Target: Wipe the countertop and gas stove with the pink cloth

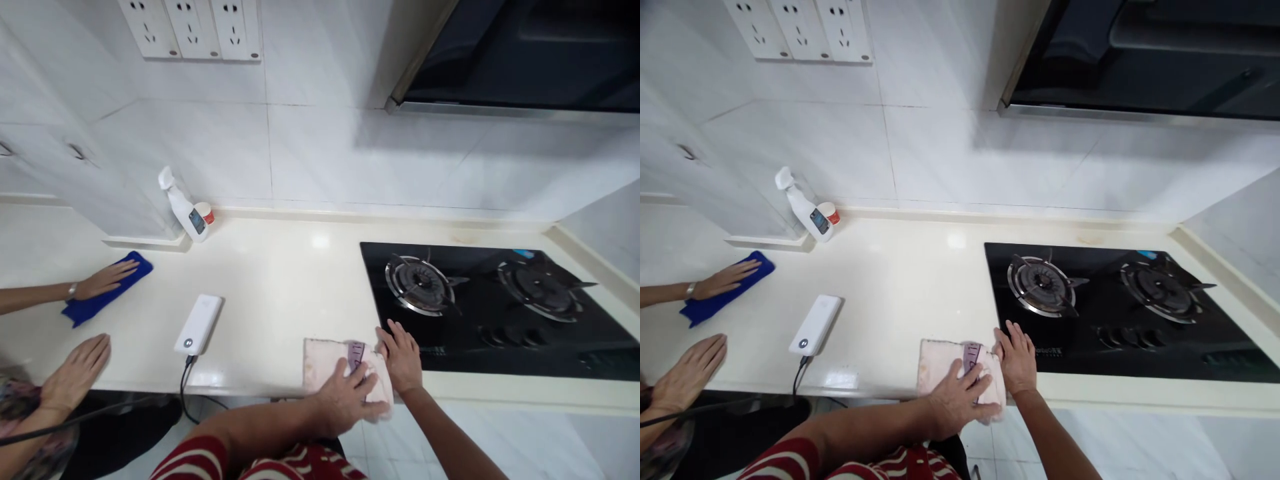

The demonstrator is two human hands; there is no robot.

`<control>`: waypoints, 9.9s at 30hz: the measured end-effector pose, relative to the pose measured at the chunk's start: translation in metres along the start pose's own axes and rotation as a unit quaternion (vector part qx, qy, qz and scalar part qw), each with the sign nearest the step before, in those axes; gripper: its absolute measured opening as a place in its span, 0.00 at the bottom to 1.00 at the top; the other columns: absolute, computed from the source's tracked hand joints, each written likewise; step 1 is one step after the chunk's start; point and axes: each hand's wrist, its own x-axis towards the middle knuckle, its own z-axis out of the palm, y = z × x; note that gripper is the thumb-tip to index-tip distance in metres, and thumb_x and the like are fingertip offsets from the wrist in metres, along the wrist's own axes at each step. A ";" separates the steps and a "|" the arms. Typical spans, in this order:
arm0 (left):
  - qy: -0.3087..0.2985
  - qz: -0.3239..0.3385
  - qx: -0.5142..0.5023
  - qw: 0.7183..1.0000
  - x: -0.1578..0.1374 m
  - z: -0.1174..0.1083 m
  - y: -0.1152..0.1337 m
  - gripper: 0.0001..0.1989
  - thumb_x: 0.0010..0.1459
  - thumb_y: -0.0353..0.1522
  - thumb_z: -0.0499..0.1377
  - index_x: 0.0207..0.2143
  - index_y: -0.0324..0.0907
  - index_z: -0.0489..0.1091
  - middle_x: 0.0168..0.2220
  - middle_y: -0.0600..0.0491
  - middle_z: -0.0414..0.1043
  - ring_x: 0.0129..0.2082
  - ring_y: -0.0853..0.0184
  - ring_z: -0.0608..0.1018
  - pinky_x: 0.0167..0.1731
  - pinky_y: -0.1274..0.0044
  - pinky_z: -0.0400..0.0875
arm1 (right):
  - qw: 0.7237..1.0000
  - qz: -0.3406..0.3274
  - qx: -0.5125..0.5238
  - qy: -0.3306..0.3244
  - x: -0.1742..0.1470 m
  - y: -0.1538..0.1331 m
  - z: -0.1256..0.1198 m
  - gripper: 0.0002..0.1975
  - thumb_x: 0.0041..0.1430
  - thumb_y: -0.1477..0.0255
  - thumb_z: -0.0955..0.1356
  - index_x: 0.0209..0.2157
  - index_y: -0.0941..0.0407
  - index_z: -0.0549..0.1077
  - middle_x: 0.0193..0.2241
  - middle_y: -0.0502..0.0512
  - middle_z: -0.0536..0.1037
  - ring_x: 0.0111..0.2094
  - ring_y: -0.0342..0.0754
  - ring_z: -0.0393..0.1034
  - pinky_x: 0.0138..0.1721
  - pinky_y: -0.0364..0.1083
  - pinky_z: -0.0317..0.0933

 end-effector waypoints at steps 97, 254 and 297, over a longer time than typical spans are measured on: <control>0.169 -0.422 0.155 0.877 -0.171 -0.009 -0.106 0.39 0.63 0.47 0.56 0.70 0.42 0.50 0.66 0.44 0.62 0.66 0.54 0.62 0.60 0.64 0.57 | 0.781 -0.401 0.257 -0.404 0.180 -0.202 -0.008 0.43 0.59 0.45 0.66 0.71 0.40 0.48 0.73 0.54 0.36 0.72 0.64 0.29 0.65 0.72 0.29; 0.157 -0.471 0.118 0.860 -0.158 -0.025 -0.092 0.35 0.61 0.39 0.58 0.68 0.44 0.55 0.72 0.40 0.45 0.71 0.47 0.52 0.61 0.57 0.59 | 0.899 -0.324 0.199 -0.215 0.229 -0.330 0.026 0.33 0.70 0.52 0.56 0.70 0.54 0.54 0.72 0.66 0.40 0.71 0.67 0.24 0.63 0.74 0.23; 0.130 -0.427 0.200 0.872 -0.166 -0.013 -0.099 0.29 0.62 0.46 0.58 0.64 0.48 0.63 0.68 0.44 0.58 0.66 0.52 0.61 0.57 0.61 0.60 | 0.988 -0.019 -0.030 -0.151 0.198 -0.115 0.052 0.31 0.69 0.54 0.58 0.69 0.49 0.58 0.71 0.62 0.47 0.71 0.69 0.35 0.63 0.71 0.39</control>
